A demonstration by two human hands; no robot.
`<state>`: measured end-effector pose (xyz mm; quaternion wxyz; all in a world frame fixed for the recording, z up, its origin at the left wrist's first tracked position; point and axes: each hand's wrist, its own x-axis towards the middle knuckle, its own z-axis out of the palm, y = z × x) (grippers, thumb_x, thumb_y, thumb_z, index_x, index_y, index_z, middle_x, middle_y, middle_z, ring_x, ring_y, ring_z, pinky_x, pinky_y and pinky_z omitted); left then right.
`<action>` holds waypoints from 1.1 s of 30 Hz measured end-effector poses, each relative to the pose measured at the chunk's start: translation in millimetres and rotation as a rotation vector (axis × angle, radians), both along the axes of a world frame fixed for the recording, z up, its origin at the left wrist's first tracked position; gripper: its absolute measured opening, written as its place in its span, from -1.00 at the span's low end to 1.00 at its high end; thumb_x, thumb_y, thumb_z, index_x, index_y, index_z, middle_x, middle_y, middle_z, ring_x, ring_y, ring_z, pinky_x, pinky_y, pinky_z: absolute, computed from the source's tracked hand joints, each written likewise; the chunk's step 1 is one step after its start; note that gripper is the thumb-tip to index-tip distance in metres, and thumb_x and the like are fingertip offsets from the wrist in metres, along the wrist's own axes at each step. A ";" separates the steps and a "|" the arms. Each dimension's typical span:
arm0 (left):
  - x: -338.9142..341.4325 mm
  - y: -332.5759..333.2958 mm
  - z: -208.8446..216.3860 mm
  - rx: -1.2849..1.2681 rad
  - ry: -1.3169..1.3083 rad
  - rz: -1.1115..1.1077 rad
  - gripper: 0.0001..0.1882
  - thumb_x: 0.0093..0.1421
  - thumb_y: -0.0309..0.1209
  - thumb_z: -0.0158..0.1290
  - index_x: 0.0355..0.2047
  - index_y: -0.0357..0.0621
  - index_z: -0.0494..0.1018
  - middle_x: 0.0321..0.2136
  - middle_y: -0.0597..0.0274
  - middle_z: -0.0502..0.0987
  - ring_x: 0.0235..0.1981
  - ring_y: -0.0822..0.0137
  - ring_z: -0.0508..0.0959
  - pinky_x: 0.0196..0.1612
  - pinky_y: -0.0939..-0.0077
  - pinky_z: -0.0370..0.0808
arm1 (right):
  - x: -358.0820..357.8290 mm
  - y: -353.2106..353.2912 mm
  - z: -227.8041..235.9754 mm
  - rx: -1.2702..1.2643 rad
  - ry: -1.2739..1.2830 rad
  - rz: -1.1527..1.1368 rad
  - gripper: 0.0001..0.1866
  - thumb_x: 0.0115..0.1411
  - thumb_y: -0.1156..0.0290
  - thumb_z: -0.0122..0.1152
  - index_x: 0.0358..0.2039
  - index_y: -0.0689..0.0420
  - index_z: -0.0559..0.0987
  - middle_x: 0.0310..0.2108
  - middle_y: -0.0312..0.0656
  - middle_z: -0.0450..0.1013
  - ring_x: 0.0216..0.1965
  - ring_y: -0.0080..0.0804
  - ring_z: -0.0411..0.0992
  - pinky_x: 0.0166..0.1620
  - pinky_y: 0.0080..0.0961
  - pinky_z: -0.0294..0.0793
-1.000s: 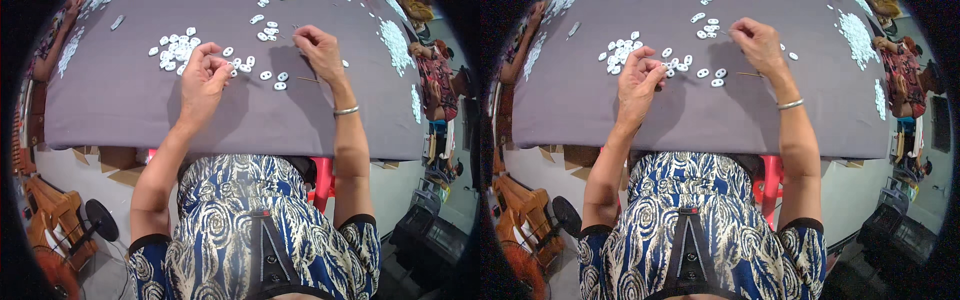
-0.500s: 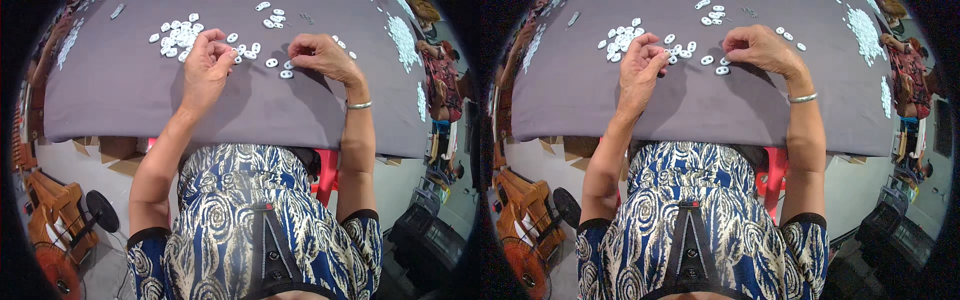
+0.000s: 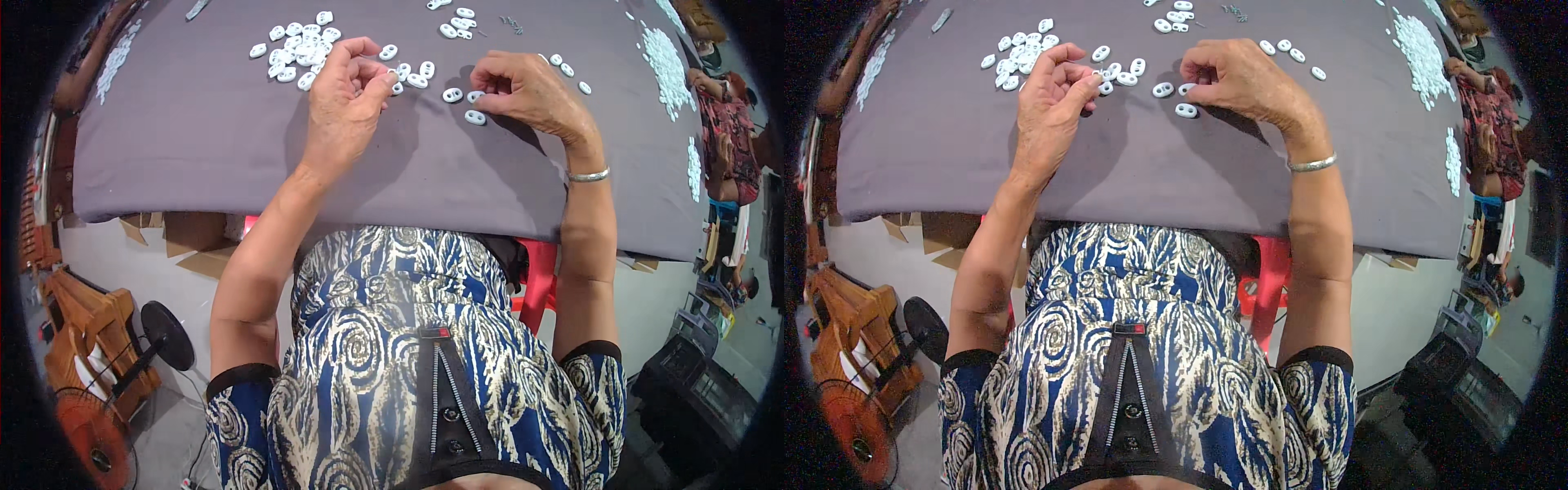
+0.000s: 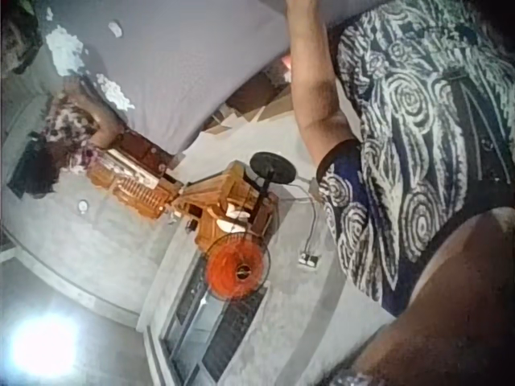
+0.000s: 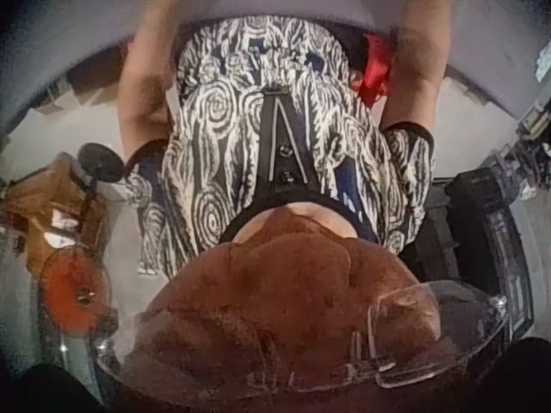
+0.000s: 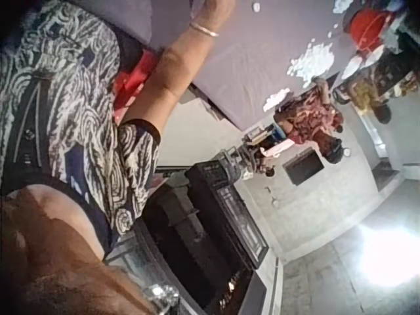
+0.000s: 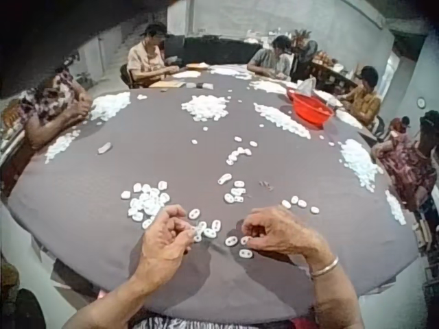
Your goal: Inspecting and sorting small white plastic components on a table in a manufacturing setting.
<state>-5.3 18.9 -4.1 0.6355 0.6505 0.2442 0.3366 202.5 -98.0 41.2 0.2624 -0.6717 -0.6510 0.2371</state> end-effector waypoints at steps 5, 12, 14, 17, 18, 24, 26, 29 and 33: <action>0.3 0.7 -0.5 0.004 0.003 0.006 -0.69 0.14 -0.52 0.07 -0.10 -0.24 0.29 -0.43 0.31 0.45 -0.48 0.59 0.42 -0.43 0.70 0.42 | -8.8 -0.4 6.0 -0.080 -0.145 -0.112 -0.75 -0.05 0.36 0.28 -0.46 0.25 0.44 -0.66 -0.12 0.33 -0.61 -0.29 0.32 -0.49 -0.38 0.31; 0.6 0.0 -0.3 -0.003 0.010 -0.002 -0.69 0.13 -0.54 0.07 -0.11 -0.22 0.29 -0.44 0.32 0.45 -0.48 0.59 0.41 -0.45 0.72 0.41 | -14.0 3.8 0.7 -0.011 -0.105 -0.070 -0.73 -0.03 0.32 0.24 -0.48 0.27 0.43 -0.68 -0.01 0.31 -0.61 -0.07 0.33 -0.49 -0.29 0.29; 0.3 -0.4 0.2 -0.006 0.006 -0.001 -0.68 0.13 -0.54 0.07 -0.11 -0.22 0.29 -0.44 0.33 0.45 -0.48 0.60 0.41 -0.45 0.72 0.41 | -14.4 4.1 -1.2 0.037 -0.160 -0.053 -0.79 -0.03 0.38 0.17 -0.50 0.28 0.42 -0.69 0.01 0.29 -0.62 -0.07 0.33 -0.50 -0.28 0.29; 0.5 -0.3 0.5 -0.010 0.008 -0.002 -0.68 0.13 -0.54 0.07 -0.11 -0.22 0.29 -0.45 0.33 0.44 -0.48 0.60 0.41 -0.45 0.72 0.41 | -15.1 4.4 -3.8 0.082 -0.186 -0.100 -0.83 -0.05 0.43 0.10 -0.51 0.29 0.41 -0.69 0.02 0.27 -0.64 -0.08 0.27 -0.50 -0.32 0.29; 0.5 -0.2 0.2 -0.011 0.011 -0.003 -0.68 0.13 -0.54 0.07 -0.11 -0.22 0.29 -0.45 0.33 0.44 -0.48 0.60 0.41 -0.46 0.72 0.41 | -14.3 4.5 -4.4 0.085 -0.189 -0.099 -0.83 -0.05 0.43 0.10 -0.51 0.29 0.41 -0.69 0.02 0.27 -0.64 -0.08 0.27 -0.50 -0.32 0.29; 0.2 1.3 -2.5 -0.016 0.004 -0.012 -0.68 0.13 -0.54 0.07 -0.10 -0.22 0.28 -0.44 0.32 0.44 -0.47 0.60 0.41 -0.45 0.72 0.41 | -7.3 8.2 -9.8 0.093 0.175 -0.311 -0.88 0.04 0.46 0.09 -0.44 0.25 0.51 -0.66 -0.31 0.42 -0.60 -0.65 0.33 -0.49 -0.60 0.34; 0.1 1.1 -2.9 -0.022 -0.005 -0.010 -0.67 0.13 -0.54 0.07 -0.10 -0.22 0.28 -0.44 0.32 0.44 -0.47 0.60 0.41 -0.45 0.72 0.41 | -5.9 8.6 -10.0 0.092 0.249 -0.272 -0.87 0.06 0.44 0.10 -0.42 0.23 0.52 -0.64 -0.31 0.44 -0.60 -0.66 0.33 -0.50 -0.62 0.34; 0.5 1.0 -2.4 -0.018 -0.004 -0.007 -0.67 0.13 -0.54 0.07 -0.10 -0.22 0.28 -0.45 0.32 0.44 -0.47 0.60 0.40 -0.45 0.72 0.41 | -4.1 7.2 -6.2 -0.014 0.397 -0.296 -0.87 0.11 0.41 0.13 -0.39 0.19 0.53 -0.59 -0.33 0.47 -0.59 -0.70 0.34 -0.54 -0.69 0.34; -0.2 1.3 -0.5 -0.015 0.008 -0.013 -0.67 0.13 -0.55 0.07 -0.10 -0.23 0.28 -0.45 0.33 0.43 -0.49 0.60 0.39 -0.48 0.72 0.39 | -7.7 7.4 -3.0 -0.069 0.644 -0.297 -0.88 0.17 0.37 0.15 -0.35 0.15 0.53 -0.51 -0.35 0.49 -0.57 -0.79 0.30 -0.57 -0.83 0.29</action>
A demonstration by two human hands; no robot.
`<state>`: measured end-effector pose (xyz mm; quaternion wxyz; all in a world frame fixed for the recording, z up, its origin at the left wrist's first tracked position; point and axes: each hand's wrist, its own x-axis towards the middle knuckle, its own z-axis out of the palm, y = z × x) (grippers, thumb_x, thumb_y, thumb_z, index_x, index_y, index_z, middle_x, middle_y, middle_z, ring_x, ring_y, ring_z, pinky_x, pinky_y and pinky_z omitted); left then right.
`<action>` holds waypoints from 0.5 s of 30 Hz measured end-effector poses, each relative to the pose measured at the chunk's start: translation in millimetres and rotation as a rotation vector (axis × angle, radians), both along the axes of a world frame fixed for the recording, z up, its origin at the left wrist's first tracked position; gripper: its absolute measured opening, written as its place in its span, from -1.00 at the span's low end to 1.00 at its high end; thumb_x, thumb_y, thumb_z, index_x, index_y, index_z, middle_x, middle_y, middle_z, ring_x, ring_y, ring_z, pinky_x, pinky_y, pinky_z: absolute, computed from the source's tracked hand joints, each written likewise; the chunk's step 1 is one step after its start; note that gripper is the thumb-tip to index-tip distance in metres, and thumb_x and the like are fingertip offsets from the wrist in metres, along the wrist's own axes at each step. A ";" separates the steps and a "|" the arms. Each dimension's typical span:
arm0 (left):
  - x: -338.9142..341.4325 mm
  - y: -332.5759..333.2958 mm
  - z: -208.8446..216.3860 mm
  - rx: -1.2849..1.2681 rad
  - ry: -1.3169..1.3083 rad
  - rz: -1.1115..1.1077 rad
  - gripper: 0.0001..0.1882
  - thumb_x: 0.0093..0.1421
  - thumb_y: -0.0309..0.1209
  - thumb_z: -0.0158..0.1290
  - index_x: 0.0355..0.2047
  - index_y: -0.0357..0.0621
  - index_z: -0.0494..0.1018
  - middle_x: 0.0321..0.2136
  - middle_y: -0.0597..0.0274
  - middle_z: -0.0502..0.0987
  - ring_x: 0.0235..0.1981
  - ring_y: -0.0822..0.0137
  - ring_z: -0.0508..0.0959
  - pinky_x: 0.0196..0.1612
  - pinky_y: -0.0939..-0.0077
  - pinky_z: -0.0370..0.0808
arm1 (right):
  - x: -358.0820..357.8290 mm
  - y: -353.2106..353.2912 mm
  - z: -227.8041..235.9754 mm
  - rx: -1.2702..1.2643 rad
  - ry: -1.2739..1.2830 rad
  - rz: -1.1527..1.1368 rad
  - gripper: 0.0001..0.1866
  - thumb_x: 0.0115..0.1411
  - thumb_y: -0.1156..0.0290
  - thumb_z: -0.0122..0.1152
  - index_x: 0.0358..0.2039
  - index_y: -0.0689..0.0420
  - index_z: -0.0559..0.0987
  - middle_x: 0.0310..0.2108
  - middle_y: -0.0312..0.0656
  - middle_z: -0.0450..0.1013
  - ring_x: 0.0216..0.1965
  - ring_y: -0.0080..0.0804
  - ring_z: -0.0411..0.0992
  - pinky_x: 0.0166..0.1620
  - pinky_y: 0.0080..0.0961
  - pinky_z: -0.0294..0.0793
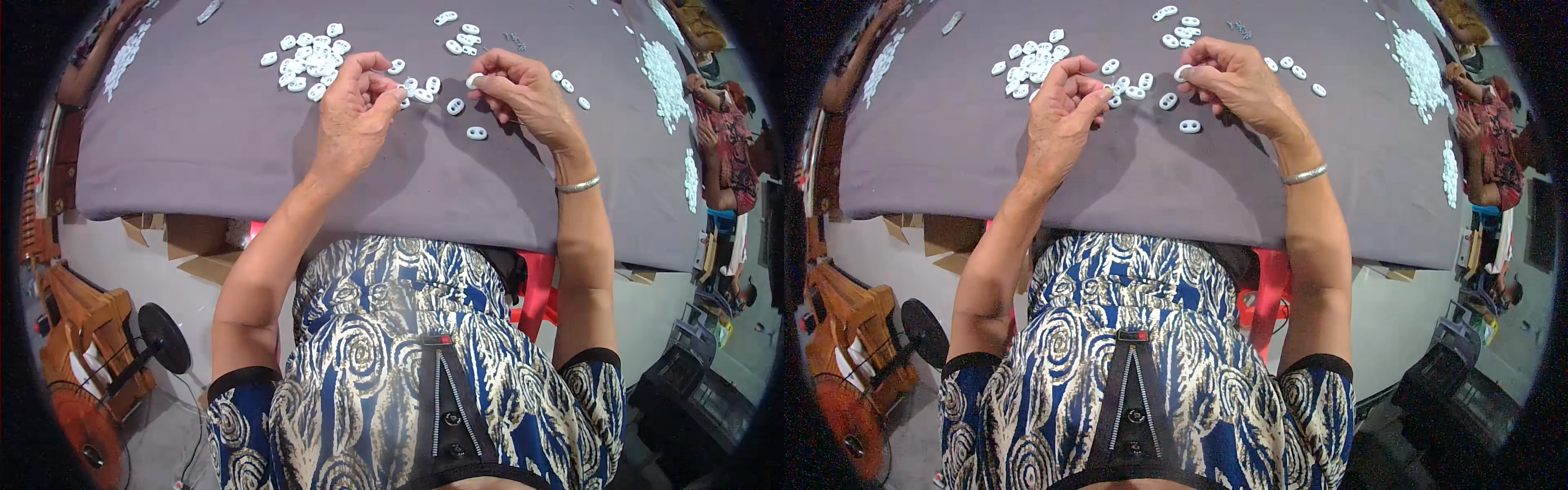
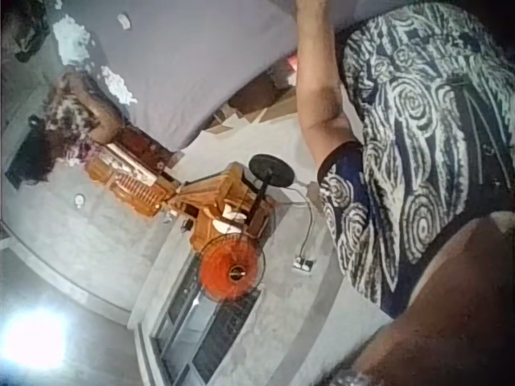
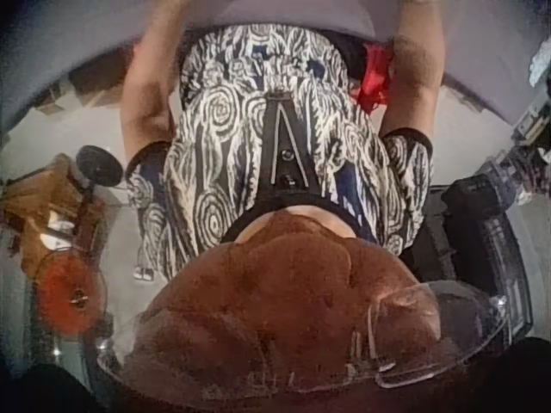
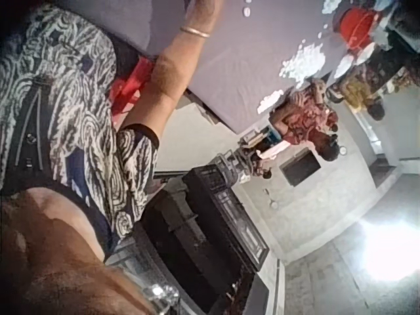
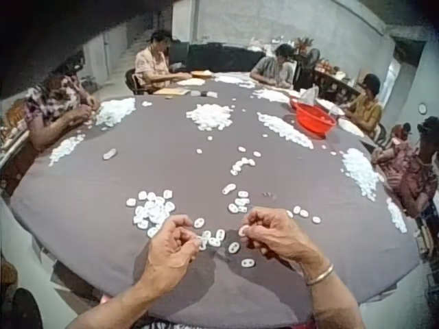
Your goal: Inspecting and sorting small white plastic components on a table in a manufacturing setting.
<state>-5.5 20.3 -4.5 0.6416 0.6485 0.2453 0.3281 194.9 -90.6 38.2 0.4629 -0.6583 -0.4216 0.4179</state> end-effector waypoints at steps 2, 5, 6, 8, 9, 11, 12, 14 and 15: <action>0.1 -0.8 0.5 -0.009 -0.007 0.004 -0.68 0.13 -0.55 0.07 -0.10 -0.23 0.28 -0.46 0.33 0.43 -0.50 0.60 0.38 -0.49 0.72 0.37 | -3.7 0.7 -1.4 0.012 0.052 0.021 -0.88 0.17 0.38 0.15 -0.35 0.15 0.53 -0.50 -0.35 0.49 -0.57 -0.80 0.29 -0.57 -0.84 0.30; 0.2 -1.3 1.0 -0.013 -0.010 0.003 -0.67 0.12 -0.56 0.06 -0.10 -0.24 0.28 -0.46 0.33 0.43 -0.51 0.60 0.37 -0.51 0.72 0.35 | -8.9 3.5 -4.5 0.018 0.114 0.045 -0.89 0.17 0.39 0.16 -0.34 0.14 0.53 -0.49 -0.35 0.49 -0.57 -0.81 0.29 -0.56 -0.84 0.31; 0.1 -1.5 1.0 -0.010 -0.010 -0.001 -0.67 0.12 -0.56 0.06 -0.10 -0.24 0.28 -0.46 0.33 0.43 -0.51 0.60 0.37 -0.51 0.71 0.35 | -9.9 3.9 -5.0 0.004 0.118 0.047 -0.89 0.17 0.39 0.15 -0.34 0.14 0.53 -0.49 -0.35 0.50 -0.57 -0.82 0.29 -0.56 -0.85 0.31; -0.4 -1.5 0.9 -0.007 0.004 0.008 -0.67 0.12 -0.56 0.06 -0.10 -0.24 0.28 -0.46 0.33 0.43 -0.50 0.60 0.37 -0.48 0.71 0.35 | -10.4 3.2 -4.6 0.022 0.172 0.067 -0.89 0.17 0.39 0.15 -0.34 0.15 0.53 -0.49 -0.34 0.50 -0.57 -0.82 0.29 -0.56 -0.85 0.31; -0.6 -1.5 0.8 0.000 0.008 0.004 -0.67 0.12 -0.56 0.06 -0.10 -0.24 0.28 -0.46 0.33 0.43 -0.49 0.59 0.38 -0.46 0.71 0.36 | -10.5 3.0 -4.3 0.025 0.209 0.069 -0.88 0.18 0.40 0.14 -0.33 0.16 0.53 -0.48 -0.34 0.51 -0.57 -0.83 0.29 -0.56 -0.85 0.32; -0.4 -0.7 0.6 0.013 0.021 0.008 -0.68 0.14 -0.56 0.06 -0.09 -0.23 0.29 -0.44 0.35 0.42 -0.46 0.60 0.40 -0.44 0.72 0.38 | -10.6 3.2 -4.1 0.022 0.209 0.058 -0.89 0.18 0.40 0.14 -0.33 0.16 0.53 -0.48 -0.34 0.51 -0.57 -0.83 0.30 -0.56 -0.86 0.32; -0.3 -0.5 0.5 0.024 0.036 0.002 -0.68 0.15 -0.56 0.06 -0.08 -0.22 0.30 -0.42 0.37 0.42 -0.44 0.60 0.41 -0.42 0.73 0.40 | -10.6 3.3 -4.2 0.021 0.208 0.047 -0.89 0.18 0.40 0.14 -0.33 0.17 0.53 -0.48 -0.33 0.51 -0.57 -0.83 0.30 -0.56 -0.86 0.32; -0.2 -1.5 0.4 0.028 0.024 0.014 -0.68 0.13 -0.56 0.06 -0.09 -0.23 0.30 -0.44 0.34 0.43 -0.43 0.59 0.41 -0.39 0.71 0.39 | -10.9 3.6 -4.9 0.023 0.217 0.041 -0.88 0.18 0.40 0.13 -0.33 0.17 0.53 -0.48 -0.33 0.51 -0.57 -0.83 0.30 -0.56 -0.85 0.32; -0.2 -2.0 0.5 0.027 0.026 0.020 -0.68 0.12 -0.57 0.07 -0.11 -0.25 0.30 -0.46 0.32 0.44 -0.43 0.58 0.41 -0.36 0.69 0.38 | -11.2 3.9 -5.5 0.016 0.215 0.020 -0.88 0.18 0.41 0.13 -0.33 0.17 0.53 -0.48 -0.32 0.51 -0.57 -0.82 0.30 -0.56 -0.85 0.32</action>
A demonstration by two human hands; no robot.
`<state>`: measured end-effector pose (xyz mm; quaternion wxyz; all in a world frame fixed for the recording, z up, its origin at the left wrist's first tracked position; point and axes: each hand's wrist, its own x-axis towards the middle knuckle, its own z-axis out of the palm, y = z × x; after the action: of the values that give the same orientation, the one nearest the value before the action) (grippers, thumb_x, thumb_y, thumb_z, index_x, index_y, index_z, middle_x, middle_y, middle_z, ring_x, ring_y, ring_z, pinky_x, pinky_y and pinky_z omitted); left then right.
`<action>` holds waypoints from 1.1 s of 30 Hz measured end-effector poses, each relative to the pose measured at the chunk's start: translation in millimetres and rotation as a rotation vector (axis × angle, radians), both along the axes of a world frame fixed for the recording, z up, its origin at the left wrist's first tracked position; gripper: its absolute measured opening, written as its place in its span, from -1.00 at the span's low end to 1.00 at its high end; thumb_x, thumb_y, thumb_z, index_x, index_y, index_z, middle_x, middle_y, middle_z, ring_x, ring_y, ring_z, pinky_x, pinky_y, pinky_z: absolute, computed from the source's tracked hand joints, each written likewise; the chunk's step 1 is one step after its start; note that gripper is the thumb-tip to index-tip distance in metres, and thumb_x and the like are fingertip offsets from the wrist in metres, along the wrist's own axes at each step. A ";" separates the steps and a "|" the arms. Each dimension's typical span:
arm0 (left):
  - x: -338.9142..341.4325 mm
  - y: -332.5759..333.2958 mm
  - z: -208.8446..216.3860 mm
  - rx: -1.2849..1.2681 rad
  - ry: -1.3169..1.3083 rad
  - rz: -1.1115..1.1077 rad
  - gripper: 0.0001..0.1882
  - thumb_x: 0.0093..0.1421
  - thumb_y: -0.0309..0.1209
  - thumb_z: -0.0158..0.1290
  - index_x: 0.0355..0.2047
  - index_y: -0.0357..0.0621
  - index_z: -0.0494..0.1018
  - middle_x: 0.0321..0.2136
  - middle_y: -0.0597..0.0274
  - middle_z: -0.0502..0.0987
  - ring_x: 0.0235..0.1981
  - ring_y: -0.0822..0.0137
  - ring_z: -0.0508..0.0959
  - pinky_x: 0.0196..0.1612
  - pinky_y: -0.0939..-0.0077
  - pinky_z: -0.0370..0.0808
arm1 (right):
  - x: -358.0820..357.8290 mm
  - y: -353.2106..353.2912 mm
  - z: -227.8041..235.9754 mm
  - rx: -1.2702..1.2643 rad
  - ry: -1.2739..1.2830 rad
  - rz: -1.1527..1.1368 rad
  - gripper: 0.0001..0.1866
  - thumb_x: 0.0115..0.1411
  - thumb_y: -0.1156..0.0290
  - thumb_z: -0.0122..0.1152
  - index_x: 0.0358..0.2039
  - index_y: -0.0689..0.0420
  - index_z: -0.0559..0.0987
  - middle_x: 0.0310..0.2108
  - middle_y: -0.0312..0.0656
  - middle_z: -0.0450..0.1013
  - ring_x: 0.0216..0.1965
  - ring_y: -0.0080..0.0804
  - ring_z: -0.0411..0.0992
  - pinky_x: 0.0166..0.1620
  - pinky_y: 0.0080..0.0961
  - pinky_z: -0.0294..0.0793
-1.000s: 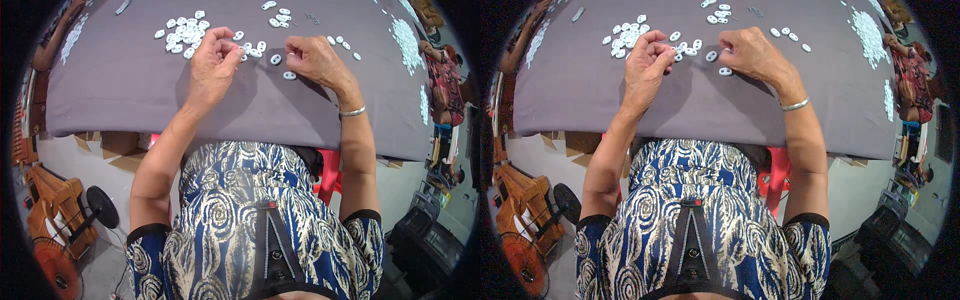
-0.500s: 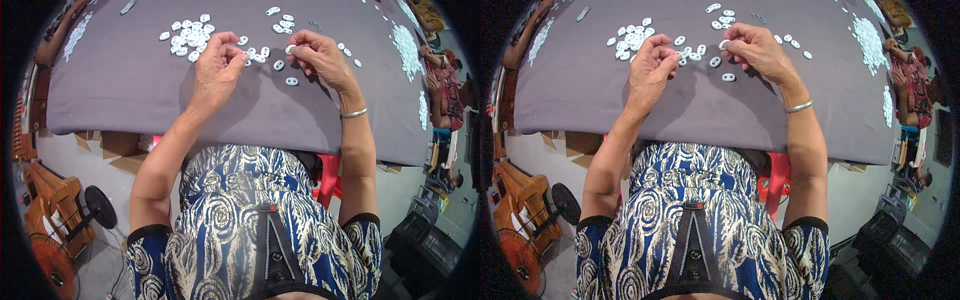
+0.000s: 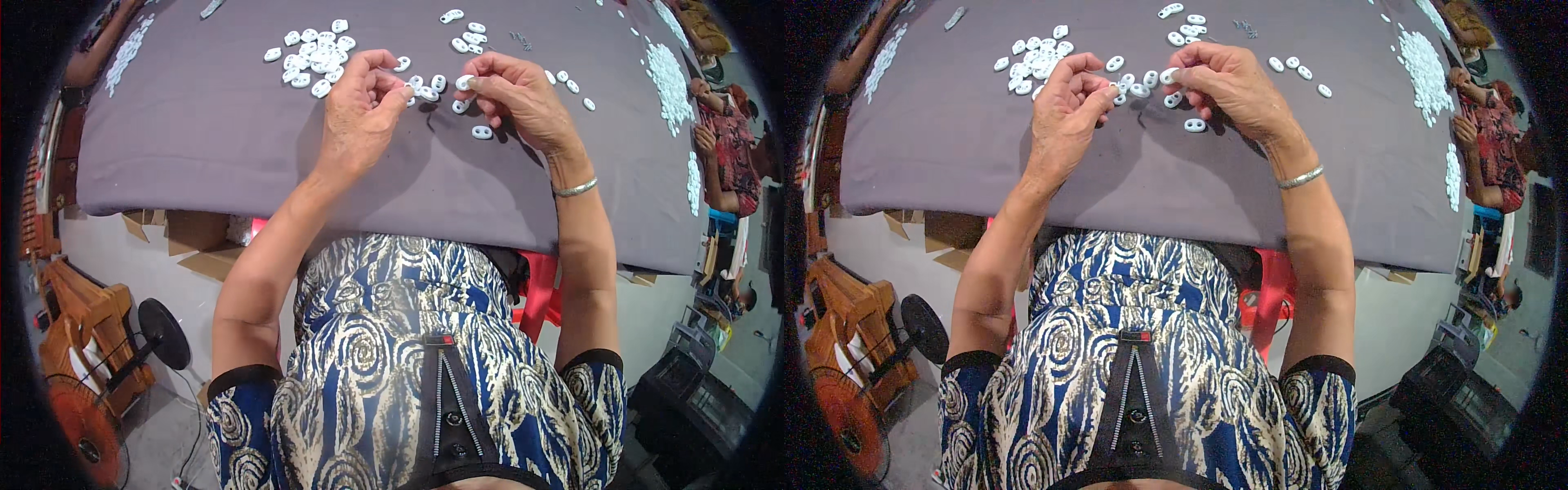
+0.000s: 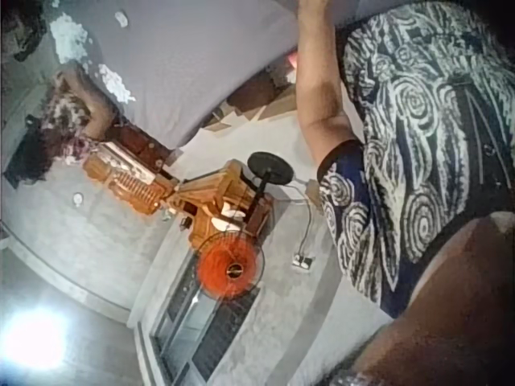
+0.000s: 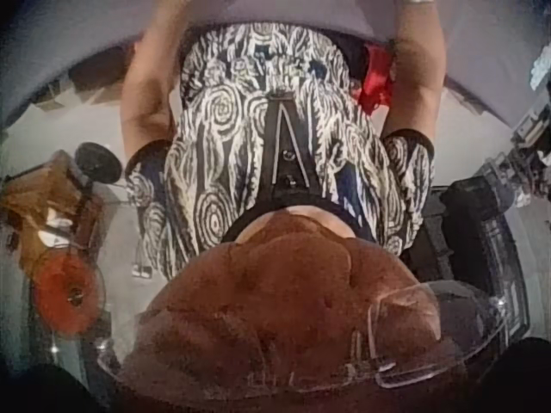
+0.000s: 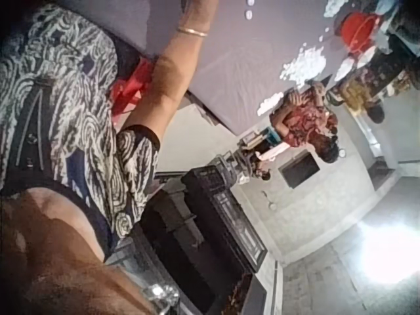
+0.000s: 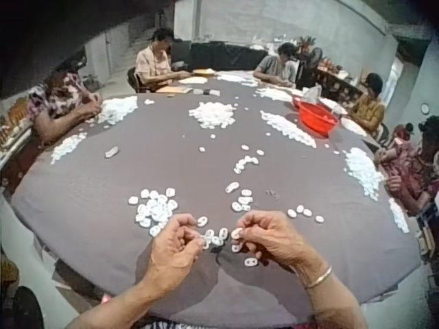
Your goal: Inspecting and sorting small white plastic components on a table in a manufacturing setting.
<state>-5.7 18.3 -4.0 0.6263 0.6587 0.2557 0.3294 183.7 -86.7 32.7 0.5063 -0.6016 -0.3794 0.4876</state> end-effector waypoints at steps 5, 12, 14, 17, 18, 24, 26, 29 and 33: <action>0.3 -1.2 0.6 -0.024 -0.024 -0.012 -0.68 0.11 -0.57 0.07 -0.12 -0.25 0.31 -0.46 0.33 0.44 -0.44 0.58 0.41 -0.37 0.69 0.39 | -2.5 0.9 -1.4 0.019 -0.073 -0.006 -0.88 0.16 0.42 0.14 -0.33 0.18 0.55 -0.50 -0.35 0.49 -0.58 -0.81 0.29 -0.56 -0.83 0.32; 0.1 -0.5 0.9 -0.025 -0.011 -0.015 -0.69 0.10 -0.58 0.07 -0.12 -0.24 0.31 -0.47 0.34 0.44 -0.46 0.59 0.40 -0.38 0.69 0.38 | -2.6 -0.6 -0.7 0.052 -0.306 -0.023 -0.90 0.15 0.44 0.16 -0.36 0.19 0.55 -0.56 -0.40 0.41 -0.62 -0.77 0.24 -0.56 -0.79 0.22; 0.1 -0.4 1.0 -0.024 -0.017 -0.012 -0.69 0.10 -0.57 0.07 -0.13 -0.24 0.32 -0.48 0.34 0.44 -0.46 0.59 0.40 -0.38 0.70 0.38 | 1.5 -2.1 0.7 0.033 -0.382 -0.017 -0.89 0.14 0.45 0.15 -0.36 0.20 0.55 -0.56 -0.41 0.40 -0.62 -0.74 0.23 -0.56 -0.76 0.23; -0.4 -0.2 1.0 -0.015 -0.007 -0.008 -0.70 0.10 -0.57 0.08 -0.14 -0.24 0.32 -0.48 0.35 0.44 -0.46 0.60 0.39 -0.39 0.70 0.38 | 10.7 -5.4 7.1 0.057 -0.681 0.020 -0.89 0.10 0.48 0.12 -0.37 0.22 0.53 -0.60 -0.38 0.38 -0.63 -0.67 0.22 -0.54 -0.67 0.25; -0.4 -0.3 0.9 -0.002 0.002 -0.010 -0.70 0.10 -0.56 0.08 -0.14 -0.24 0.33 -0.49 0.35 0.44 -0.47 0.60 0.39 -0.39 0.70 0.38 | 12.9 -6.6 9.5 -0.003 -0.908 0.016 -0.89 0.07 0.49 0.10 -0.38 0.23 0.52 -0.62 -0.35 0.37 -0.63 -0.62 0.21 -0.54 -0.61 0.26; -0.3 -1.3 -1.0 0.071 0.057 -0.026 -0.68 0.13 -0.56 0.07 -0.09 -0.22 0.32 -0.42 0.39 0.41 -0.44 0.62 0.39 -0.42 0.76 0.37 | 19.5 -16.9 22.4 0.017 -1.142 0.214 -0.85 -0.10 0.47 0.03 -0.50 0.26 0.45 -0.60 0.03 0.37 -0.55 0.01 0.31 -0.42 -0.25 0.34; 1.1 -2.6 -1.7 0.068 0.043 -0.010 -0.70 0.11 -0.56 0.07 -0.12 -0.24 0.34 -0.45 0.36 0.43 -0.44 0.60 0.41 -0.40 0.71 0.39 | 15.7 -14.1 18.2 0.070 -1.137 0.224 -0.87 -0.10 0.48 0.01 -0.51 0.28 0.43 -0.60 0.04 0.36 -0.54 0.04 0.31 -0.42 -0.21 0.33; 2.4 -3.3 -2.0 0.060 0.028 0.009 -0.71 0.09 -0.56 0.07 -0.15 -0.24 0.36 -0.47 0.32 0.46 -0.45 0.57 0.43 -0.37 0.66 0.42 | 9.5 -10.4 11.1 0.170 -1.112 0.210 -0.89 -0.11 0.53 -0.01 -0.54 0.30 0.41 -0.61 0.05 0.35 -0.52 0.06 0.32 -0.42 -0.16 0.30; 1.9 -2.4 -2.1 0.054 0.041 -0.001 -0.70 0.09 -0.54 0.08 -0.14 -0.24 0.36 -0.47 0.32 0.46 -0.44 0.56 0.43 -0.36 0.65 0.43 | 12.0 -12.1 11.0 0.072 -1.013 0.165 -0.88 -0.07 0.52 0.09 -0.47 0.29 0.44 -0.63 -0.09 0.32 -0.57 -0.25 0.28 -0.46 -0.38 0.30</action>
<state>-3.8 15.9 -6.1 0.6031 0.6822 0.2590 0.3222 195.7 -98.8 43.7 0.2394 -0.7126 -0.6398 0.1600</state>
